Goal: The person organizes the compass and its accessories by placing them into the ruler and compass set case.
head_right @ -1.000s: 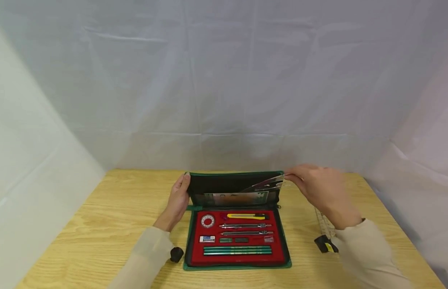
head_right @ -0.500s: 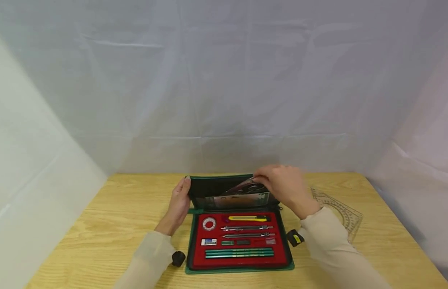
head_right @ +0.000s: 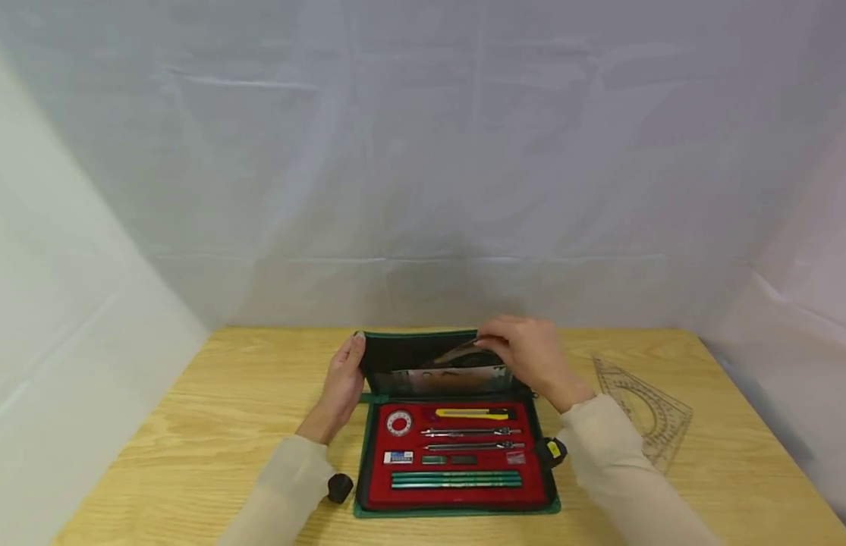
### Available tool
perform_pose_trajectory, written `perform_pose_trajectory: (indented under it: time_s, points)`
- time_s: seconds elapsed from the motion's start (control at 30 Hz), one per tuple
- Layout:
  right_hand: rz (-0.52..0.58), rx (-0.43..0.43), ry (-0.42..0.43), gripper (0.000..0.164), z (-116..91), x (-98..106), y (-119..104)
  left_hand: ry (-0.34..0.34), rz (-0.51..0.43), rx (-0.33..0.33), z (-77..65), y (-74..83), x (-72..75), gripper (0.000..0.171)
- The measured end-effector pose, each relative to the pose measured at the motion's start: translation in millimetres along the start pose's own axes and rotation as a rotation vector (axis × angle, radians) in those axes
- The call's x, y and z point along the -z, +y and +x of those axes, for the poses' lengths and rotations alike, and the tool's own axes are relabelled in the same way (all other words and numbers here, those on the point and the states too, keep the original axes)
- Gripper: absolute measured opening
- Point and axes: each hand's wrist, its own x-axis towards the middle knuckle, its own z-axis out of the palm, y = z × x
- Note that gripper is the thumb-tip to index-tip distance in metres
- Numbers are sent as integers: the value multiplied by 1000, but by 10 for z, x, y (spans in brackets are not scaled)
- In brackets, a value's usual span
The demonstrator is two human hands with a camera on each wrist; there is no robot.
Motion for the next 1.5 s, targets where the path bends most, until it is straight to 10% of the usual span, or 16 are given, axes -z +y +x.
perform_pose_trajectory:
  time_s: [0.3,0.73,1.5]
  points:
    - [49,-57,-12,14,-275,-74,158,-7,-17,23,-8,-6,-14,65]
    - [-196,14,290,31,-386,-204,91,0,-11,18,24,-9,-7,64]
    - [8,-417,303,13,-346,-186,-92,25,14,3,1,32,22,62]
